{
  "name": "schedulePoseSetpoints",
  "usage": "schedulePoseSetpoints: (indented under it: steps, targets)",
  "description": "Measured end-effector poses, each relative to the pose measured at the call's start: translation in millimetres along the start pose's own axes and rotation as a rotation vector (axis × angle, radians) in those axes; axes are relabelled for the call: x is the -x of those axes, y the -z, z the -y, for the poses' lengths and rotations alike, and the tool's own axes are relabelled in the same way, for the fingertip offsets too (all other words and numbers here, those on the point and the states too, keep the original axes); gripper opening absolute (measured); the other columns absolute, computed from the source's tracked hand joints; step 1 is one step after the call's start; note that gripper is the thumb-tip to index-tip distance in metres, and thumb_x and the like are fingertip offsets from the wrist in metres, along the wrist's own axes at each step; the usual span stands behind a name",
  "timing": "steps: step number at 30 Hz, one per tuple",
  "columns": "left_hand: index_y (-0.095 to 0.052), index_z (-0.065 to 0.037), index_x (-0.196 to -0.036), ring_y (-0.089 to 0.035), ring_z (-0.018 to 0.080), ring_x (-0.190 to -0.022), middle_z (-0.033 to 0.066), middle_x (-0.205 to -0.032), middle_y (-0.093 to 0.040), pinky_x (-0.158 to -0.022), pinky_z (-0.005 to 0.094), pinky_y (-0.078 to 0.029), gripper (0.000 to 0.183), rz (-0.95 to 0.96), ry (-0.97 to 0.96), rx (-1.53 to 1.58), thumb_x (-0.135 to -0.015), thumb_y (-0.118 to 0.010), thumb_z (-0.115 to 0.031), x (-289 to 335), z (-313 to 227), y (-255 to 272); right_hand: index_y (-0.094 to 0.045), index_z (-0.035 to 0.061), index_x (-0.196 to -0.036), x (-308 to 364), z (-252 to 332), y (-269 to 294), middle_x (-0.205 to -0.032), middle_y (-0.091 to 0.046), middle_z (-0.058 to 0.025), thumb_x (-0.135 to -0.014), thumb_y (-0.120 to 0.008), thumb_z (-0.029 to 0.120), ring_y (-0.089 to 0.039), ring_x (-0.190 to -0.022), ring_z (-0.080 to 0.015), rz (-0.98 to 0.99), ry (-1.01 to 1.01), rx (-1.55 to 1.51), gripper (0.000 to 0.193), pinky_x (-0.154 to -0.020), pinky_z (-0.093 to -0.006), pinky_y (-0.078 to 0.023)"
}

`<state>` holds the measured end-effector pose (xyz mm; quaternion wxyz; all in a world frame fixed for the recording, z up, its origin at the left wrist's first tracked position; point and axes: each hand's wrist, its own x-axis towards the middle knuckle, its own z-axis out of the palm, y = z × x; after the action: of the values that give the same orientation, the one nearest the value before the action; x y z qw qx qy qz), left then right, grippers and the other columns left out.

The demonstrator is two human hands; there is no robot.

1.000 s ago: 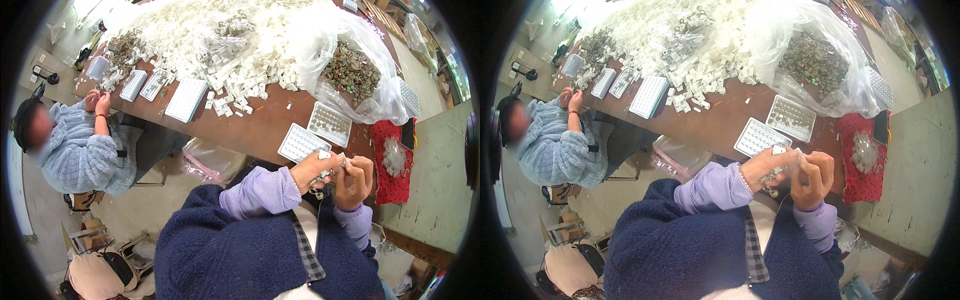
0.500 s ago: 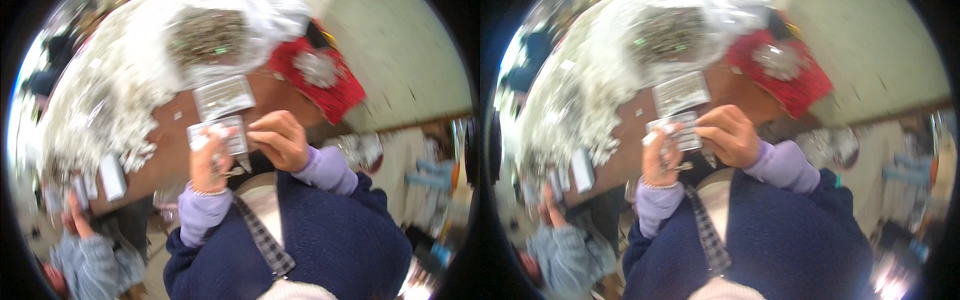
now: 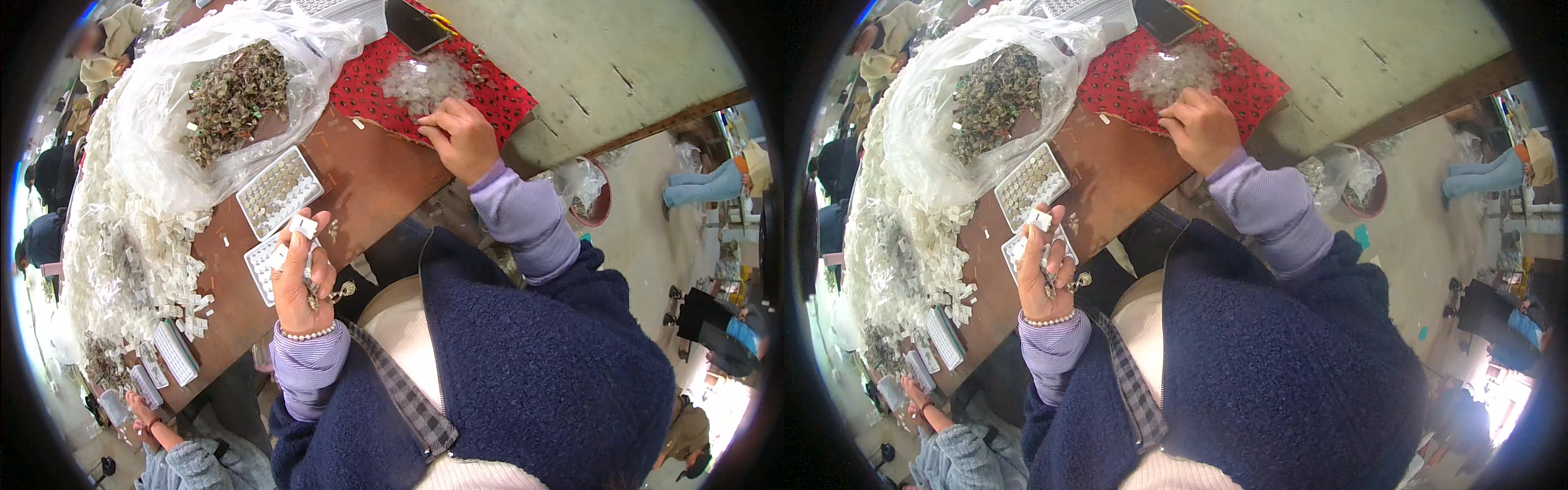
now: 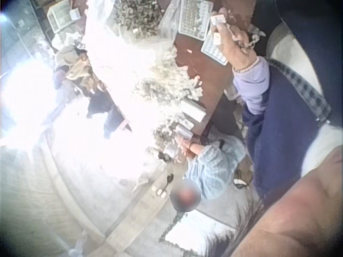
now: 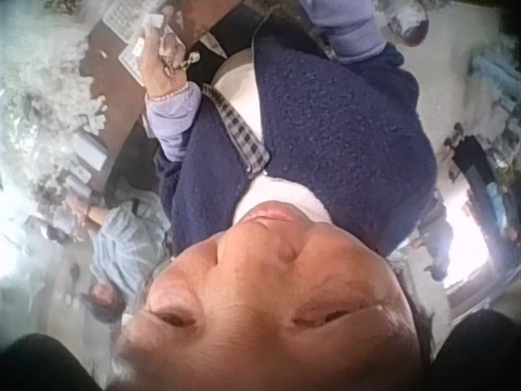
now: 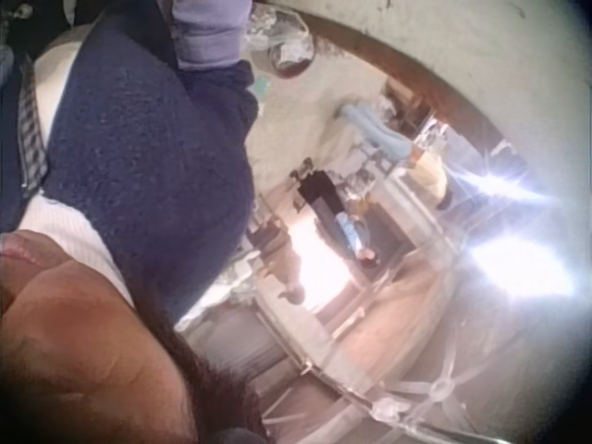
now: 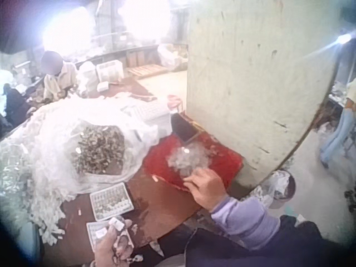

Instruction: The person repeatedly picks small white plastic housings and metal components from a table, inserts the metal parts into the housings, and places the assembled units into a white tray. The person also uses a lighter to briefly heat the components during assembly.

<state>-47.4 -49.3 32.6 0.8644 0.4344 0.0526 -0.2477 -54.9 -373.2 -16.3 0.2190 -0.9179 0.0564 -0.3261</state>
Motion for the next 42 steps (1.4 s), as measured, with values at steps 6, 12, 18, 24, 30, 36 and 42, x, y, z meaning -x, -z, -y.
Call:
schedulePoseSetpoints:
  steps: [6, 12, 18, 24, 30, 36, 42]
  targets:
    - [-0.061, -0.001, -0.140, -0.047, 0.0021, -0.054, 0.0142, -0.121, -0.076, -0.042, 0.0182, -0.034, 0.038, -0.019, -0.014, -0.094, -0.109, -0.065, -0.021, 1.1, -4.1, -6.6, -0.073, 0.0068, -0.086, -19.4, 1.0, -21.5, -0.090, -0.066, -0.0073, -0.089, -0.077, 0.014, -0.066, -0.093, -0.0312, 0.008, 0.012, 0.167, 0.009, -0.082, -0.0435, -0.053]
    - [-0.069, -0.001, -0.135, -0.053, 0.0017, -0.061, 0.0016, -0.099, -0.074, -0.054, 0.0175, -0.040, 0.036, 0.082, -0.142, -0.561, -0.100, -0.073, -0.006, -0.2, -2.2, -29.2, -0.073, 0.0043, -0.088, -1.3, 66.3, 12.5, -0.090, -0.067, -0.0119, -0.090, -0.074, 0.007, -0.068, -0.091, -0.0341, 0.166, 0.004, -0.452, 0.003, -0.080, -0.0424, -0.054]
    - [-0.070, -0.003, -0.118, -0.054, 0.0020, -0.063, -0.0031, -0.087, -0.067, -0.055, 0.0174, -0.041, 0.020, 0.139, -0.226, -0.581, -0.100, -0.076, -0.008, 2.0, -5.5, -24.4, -0.070, -0.0016, -0.096, 11.2, 126.1, 14.2, -0.091, -0.064, -0.0098, -0.095, -0.074, 0.002, -0.066, -0.087, -0.0198, 0.412, -0.117, -0.954, 0.005, -0.081, -0.0325, -0.053]
    - [-0.068, -0.001, -0.124, -0.049, 0.0043, -0.053, 0.0029, -0.091, -0.071, -0.045, 0.0202, -0.032, 0.023, 0.130, -0.145, -0.289, -0.106, -0.068, -0.016, 13.1, -5.1, -1.3, -0.067, 0.0009, -0.098, 23.1, 147.5, 4.7, -0.097, -0.064, -0.0079, -0.095, -0.073, 0.000, -0.064, -0.093, -0.0162, 0.379, -0.150, -1.150, 0.007, -0.087, -0.0325, -0.051]
    - [-0.069, 0.000, -0.132, -0.051, 0.0049, -0.056, 0.0089, -0.106, -0.076, -0.044, 0.0193, -0.033, 0.033, 0.142, -0.073, -0.171, -0.110, -0.062, -0.022, 14.6, -4.8, 4.6, -0.065, 0.0073, -0.091, 11.9, 148.3, 8.3, -0.097, -0.070, -0.0059, -0.086, -0.078, 0.003, -0.068, -0.096, -0.0266, 0.053, 0.293, -0.680, 0.014, -0.100, -0.0441, -0.053]
    - [-0.073, -0.001, -0.124, -0.054, 0.0052, -0.060, 0.0064, -0.099, -0.073, -0.045, 0.0187, -0.035, 0.028, 0.136, -0.078, -0.225, -0.108, -0.066, -0.023, 15.0, -0.5, 4.7, -0.061, 0.0064, -0.091, 7.7, 147.0, 16.9, -0.095, -0.070, -0.0054, -0.085, -0.075, 0.001, -0.070, -0.095, -0.0277, 0.133, 0.472, -0.601, 0.016, -0.104, -0.0485, -0.052]
    - [-0.075, -0.004, -0.115, -0.056, 0.0050, -0.060, 0.0047, -0.089, -0.076, -0.047, 0.0195, -0.038, 0.020, 0.124, -0.089, -0.448, -0.104, -0.073, -0.020, 18.0, -0.8, 1.5, -0.063, 0.0059, -0.092, 6.6, 144.2, 22.5, -0.093, -0.066, -0.0076, -0.084, -0.074, 0.005, -0.069, -0.095, -0.0300, 0.209, 0.519, -0.530, 0.014, -0.102, -0.0478, -0.052]
